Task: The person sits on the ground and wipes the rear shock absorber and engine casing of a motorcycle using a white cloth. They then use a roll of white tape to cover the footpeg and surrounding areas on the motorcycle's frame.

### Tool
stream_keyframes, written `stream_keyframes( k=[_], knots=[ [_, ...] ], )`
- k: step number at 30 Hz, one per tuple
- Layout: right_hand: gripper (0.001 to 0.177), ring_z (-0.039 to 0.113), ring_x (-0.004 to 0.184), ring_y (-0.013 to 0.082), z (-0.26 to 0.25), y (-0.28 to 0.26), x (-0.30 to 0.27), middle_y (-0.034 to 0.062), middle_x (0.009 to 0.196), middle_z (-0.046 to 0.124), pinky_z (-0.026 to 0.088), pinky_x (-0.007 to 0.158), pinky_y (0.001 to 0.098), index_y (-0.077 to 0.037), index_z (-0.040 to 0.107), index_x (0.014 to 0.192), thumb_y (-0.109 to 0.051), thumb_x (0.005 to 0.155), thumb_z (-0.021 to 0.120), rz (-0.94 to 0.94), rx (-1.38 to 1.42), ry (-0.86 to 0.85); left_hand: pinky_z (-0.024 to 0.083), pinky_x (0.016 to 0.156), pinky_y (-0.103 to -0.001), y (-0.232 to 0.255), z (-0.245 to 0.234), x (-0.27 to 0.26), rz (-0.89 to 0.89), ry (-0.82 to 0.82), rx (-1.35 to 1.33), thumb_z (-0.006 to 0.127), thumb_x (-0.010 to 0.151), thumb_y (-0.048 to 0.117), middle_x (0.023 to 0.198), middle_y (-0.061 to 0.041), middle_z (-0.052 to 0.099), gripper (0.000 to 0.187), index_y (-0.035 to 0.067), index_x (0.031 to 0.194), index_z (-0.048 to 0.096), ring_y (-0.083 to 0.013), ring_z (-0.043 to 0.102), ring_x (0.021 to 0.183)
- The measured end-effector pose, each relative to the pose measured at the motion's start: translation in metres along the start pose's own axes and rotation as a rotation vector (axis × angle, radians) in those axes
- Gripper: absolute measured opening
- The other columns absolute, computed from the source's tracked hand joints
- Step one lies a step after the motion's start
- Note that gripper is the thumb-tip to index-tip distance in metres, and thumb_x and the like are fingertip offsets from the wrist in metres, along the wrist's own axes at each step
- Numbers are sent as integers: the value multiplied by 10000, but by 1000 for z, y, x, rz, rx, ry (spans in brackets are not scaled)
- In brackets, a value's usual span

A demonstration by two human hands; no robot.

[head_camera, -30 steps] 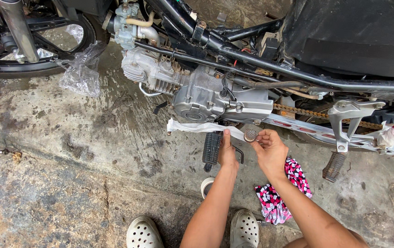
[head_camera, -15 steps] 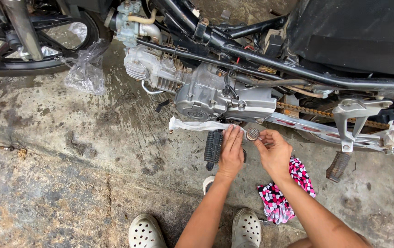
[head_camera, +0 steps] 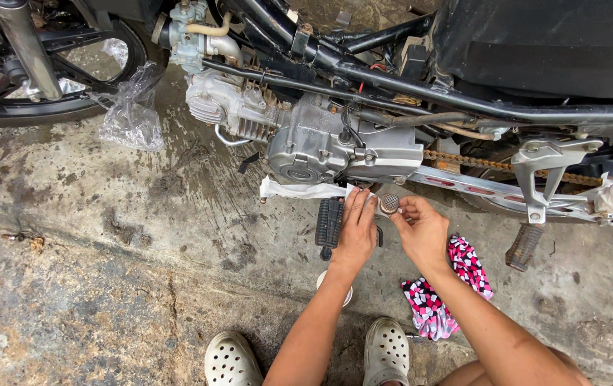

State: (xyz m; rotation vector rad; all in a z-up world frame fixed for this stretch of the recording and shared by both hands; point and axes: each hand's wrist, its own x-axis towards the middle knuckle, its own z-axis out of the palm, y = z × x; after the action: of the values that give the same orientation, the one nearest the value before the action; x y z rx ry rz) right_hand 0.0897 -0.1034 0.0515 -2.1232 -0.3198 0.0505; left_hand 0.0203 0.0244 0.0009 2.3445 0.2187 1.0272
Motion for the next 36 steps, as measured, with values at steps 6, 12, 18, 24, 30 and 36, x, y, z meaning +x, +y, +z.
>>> stream_keyframes(
  k=[6,12,18,24,30,36],
  knots=[
    [466,657,626,124,4,-25,-10,79,780,726,559,614,242,-83,671,1200,-85,785,883,73,-1,-22,353,1185,-492,-2,-1,1,16,-17,36,608,951,155,1400,-143,588,378,81,1321,614,-325,508,1401],
    [669,695,725,137,9,-19,-11,99,827,747,574,712,241,-66,568,1362,-43,764,869,120,90,-29,384,1181,-491,-4,-3,0,-8,-78,-3,646,930,219,1380,-133,570,384,92,1291,616,-330,489,1410],
    [626,716,813,140,4,-17,-5,95,883,729,590,763,245,-60,552,1365,7,805,824,136,111,8,369,1181,-518,-3,-20,3,-53,-139,-140,632,910,177,1385,-118,542,401,130,1307,609,-343,453,1432],
    [472,727,833,163,2,-9,1,80,894,728,598,739,286,-83,669,1261,74,830,780,26,29,-6,398,1162,-513,-4,-12,10,-24,-119,-157,586,883,131,1305,-146,534,372,93,1252,613,-380,468,1386],
    [488,735,858,199,1,-2,9,75,917,756,609,705,319,-147,759,1203,105,785,741,-138,-182,-33,387,1167,-507,-8,-1,12,-33,-129,-157,602,962,192,1274,-146,545,301,73,1238,622,-390,459,1369],
    [515,740,823,185,4,-8,12,72,980,726,615,713,293,-136,747,1200,111,749,732,-167,-190,33,383,1177,-509,-15,15,10,-1,-88,-187,625,997,193,1287,-153,559,300,48,1259,606,-419,440,1377]
  ],
)
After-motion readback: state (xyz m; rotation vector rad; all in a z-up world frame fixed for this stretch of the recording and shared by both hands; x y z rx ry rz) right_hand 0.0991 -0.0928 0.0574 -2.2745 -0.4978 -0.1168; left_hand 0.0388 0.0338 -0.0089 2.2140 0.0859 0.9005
